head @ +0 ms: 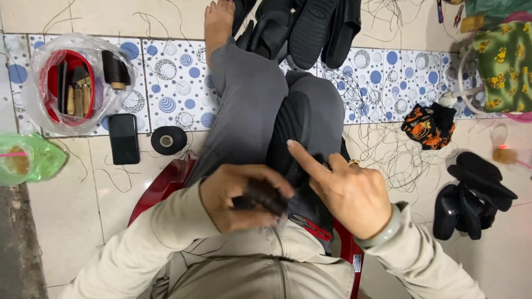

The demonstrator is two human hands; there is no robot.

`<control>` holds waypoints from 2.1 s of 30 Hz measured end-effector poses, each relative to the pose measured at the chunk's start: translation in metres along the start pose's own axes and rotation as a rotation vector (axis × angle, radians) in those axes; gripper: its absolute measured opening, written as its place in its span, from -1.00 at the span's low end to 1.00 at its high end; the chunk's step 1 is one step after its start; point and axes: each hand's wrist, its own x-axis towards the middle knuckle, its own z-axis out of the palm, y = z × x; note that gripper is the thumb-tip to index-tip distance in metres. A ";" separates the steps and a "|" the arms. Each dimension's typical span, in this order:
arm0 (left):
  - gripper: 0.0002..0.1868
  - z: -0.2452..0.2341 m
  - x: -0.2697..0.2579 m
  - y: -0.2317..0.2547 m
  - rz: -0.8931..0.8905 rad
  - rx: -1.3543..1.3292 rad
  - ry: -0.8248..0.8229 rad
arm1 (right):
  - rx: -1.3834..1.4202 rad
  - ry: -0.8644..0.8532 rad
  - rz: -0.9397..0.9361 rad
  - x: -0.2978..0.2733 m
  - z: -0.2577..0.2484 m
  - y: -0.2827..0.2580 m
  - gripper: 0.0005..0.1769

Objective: Hand-sewing the sole of a black sandal using a needle and thread to repair it.

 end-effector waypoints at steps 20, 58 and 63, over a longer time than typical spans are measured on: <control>-0.28 0.034 0.008 -0.053 -0.210 0.846 0.130 | 0.000 -0.390 0.146 -0.040 -0.048 0.063 -0.32; -0.51 0.015 0.004 -0.025 -0.590 0.759 -0.119 | 1.131 0.047 0.308 0.009 0.003 0.007 -0.95; -0.47 0.026 -0.011 -0.044 -0.506 0.905 0.025 | 1.122 -0.010 0.391 0.015 0.004 -0.001 -0.85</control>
